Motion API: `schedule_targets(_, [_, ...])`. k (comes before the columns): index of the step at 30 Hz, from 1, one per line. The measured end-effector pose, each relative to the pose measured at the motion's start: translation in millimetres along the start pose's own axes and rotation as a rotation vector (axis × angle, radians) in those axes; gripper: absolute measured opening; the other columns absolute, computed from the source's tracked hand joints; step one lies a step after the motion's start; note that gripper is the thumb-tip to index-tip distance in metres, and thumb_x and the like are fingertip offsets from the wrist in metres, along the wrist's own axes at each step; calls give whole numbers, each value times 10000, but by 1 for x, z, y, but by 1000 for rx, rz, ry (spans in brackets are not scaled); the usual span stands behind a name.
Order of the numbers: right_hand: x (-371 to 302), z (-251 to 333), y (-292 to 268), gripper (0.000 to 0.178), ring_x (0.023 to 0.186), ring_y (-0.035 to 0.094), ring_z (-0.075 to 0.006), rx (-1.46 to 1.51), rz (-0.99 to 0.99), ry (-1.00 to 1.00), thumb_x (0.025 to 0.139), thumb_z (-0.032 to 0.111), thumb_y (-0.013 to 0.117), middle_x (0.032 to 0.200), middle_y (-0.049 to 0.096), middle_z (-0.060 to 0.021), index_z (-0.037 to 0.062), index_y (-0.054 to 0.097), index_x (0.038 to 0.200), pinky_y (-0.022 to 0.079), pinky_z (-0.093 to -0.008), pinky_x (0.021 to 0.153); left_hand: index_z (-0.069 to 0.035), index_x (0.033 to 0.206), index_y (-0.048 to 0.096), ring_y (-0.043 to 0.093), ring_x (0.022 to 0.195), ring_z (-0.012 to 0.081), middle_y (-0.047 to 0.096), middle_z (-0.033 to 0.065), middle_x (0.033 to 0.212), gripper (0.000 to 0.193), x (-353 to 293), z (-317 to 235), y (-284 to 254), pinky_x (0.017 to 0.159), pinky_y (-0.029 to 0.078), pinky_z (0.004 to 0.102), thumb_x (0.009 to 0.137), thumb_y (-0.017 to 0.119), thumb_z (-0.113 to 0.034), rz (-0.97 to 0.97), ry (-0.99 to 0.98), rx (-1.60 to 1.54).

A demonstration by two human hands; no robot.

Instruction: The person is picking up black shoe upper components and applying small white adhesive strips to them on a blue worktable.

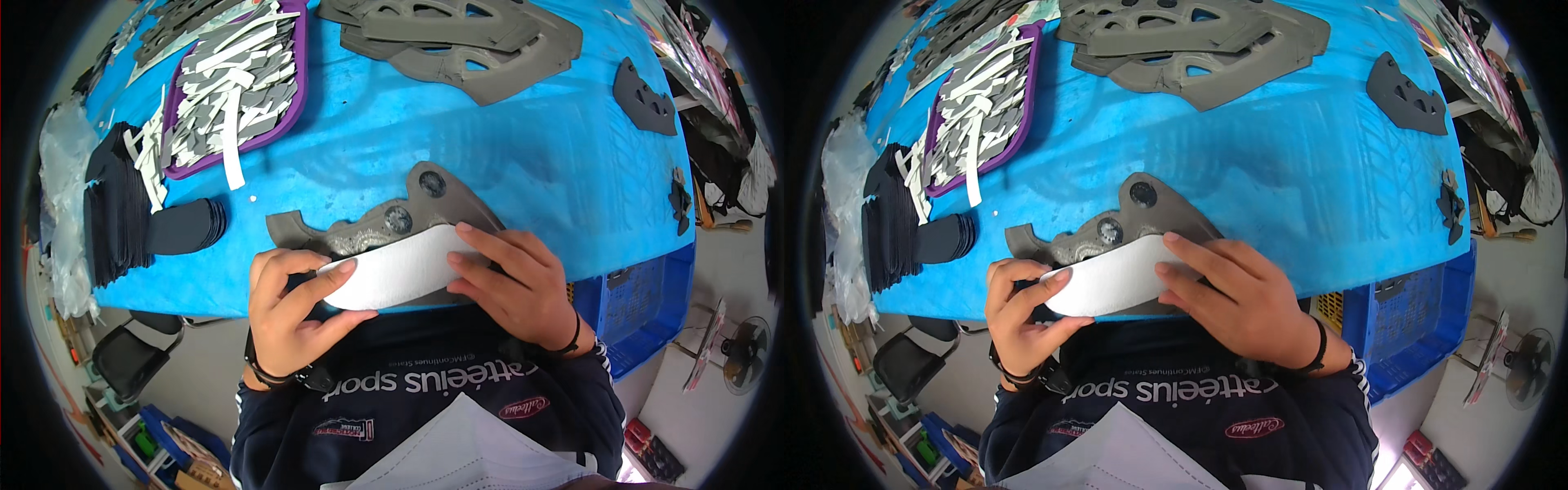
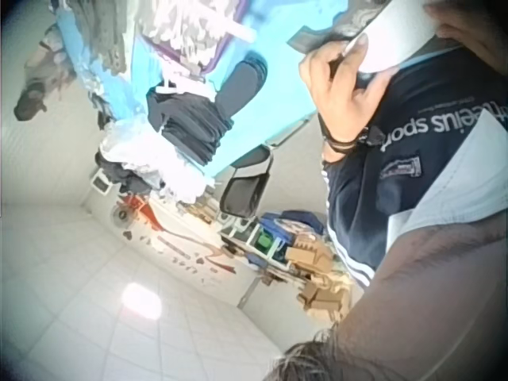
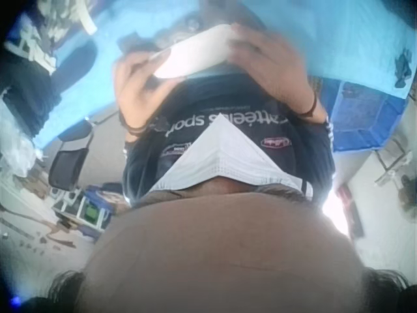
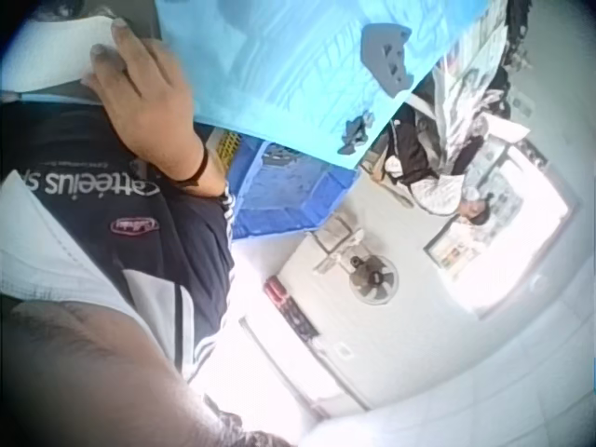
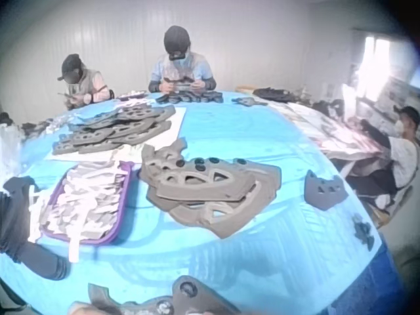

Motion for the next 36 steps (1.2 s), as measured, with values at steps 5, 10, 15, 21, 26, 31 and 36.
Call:
schedule_targets(5, [7, 2, 3, 332, 713, 560, -178, -76, 68, 39, 639, 170, 754, 1081, 599, -106, 54, 645, 931, 467, -260, 616, -60, 1001, 664, 451, 783, 184, 550, 68, 974, 516, 1, 9, 2, 671, 388, 280, 514, 814, -145, 23, -99, -81])
schedule_targets(10, [7, 0, 5, 353, 710, 556, -171, -61, 99, 55, 631, 187, 760, 1086, 599, -102, 56, 651, 939, 463, -259, 618, -44, 972, 664, 489, 768, 190, 575, 73, 986, 499, 1, 11, 2, 676, 397, 283, 508, 818, -144, 45, -124, -52])
schedule_targets(15, [5, 0, 6, 357, 715, 548, -170, -51, 87, 58, 620, 188, 764, 1090, 598, -97, 62, 657, 936, 461, -256, 610, -26, 921, 667, 544, 745, 201, 596, 87, 1002, 455, 0, 11, -1, 660, 429, 286, 510, 826, -138, 45, -89, 0])
schedule_targets(21, [4, -1, 4, 373, 716, 540, -175, -68, 99, 70, 591, 186, 779, 1103, 590, -94, 76, 660, 927, 459, -255, 592, -16, 893, 668, 552, 695, 170, 587, 104, 993, 420, -7, 13, 3, 615, 451, 261, 521, 831, -125, -30, -67, -76])
schedule_targets(26, [5, 0, 3, 389, 725, 538, -174, -90, 104, 84, 573, 183, 784, 1086, 596, -77, 75, 659, 925, 454, -256, 581, 1, 860, 657, 521, 744, 170, 572, 99, 1000, 381, -1, 12, 3, 637, 444, 262, 519, 812, -70, 27, -83, -71])
schedule_targets(31, [5, 4, 6, 389, 748, 535, -187, -122, 99, 85, 578, 193, 782, 1077, 591, -72, 76, 657, 928, 454, -268, 618, -15, 861, 632, 525, 753, 196, 566, 88, 996, 364, -2, 10, 3, 637, 433, 275, 540, 787, -84, 26, -59, -36])
schedule_targets(36, [4, 19, 3, 422, 878, 515, -210, -360, 50, 38, 650, 293, 730, 1149, 547, -75, 61, 634, 990, 444, -296, 745, 3, 891, 614, 544, 858, 282, 546, 143, 1044, 331, -2, 0, 3, 725, 454, 330, 593, 731, -76, 19, 68, 159])
Point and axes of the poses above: each hand's wrist, its own x-axis towards the middle knuckle, its own y-axis out of the palm, z = x × y, the point moved 4 cm from there along x, towards the middle knuckle
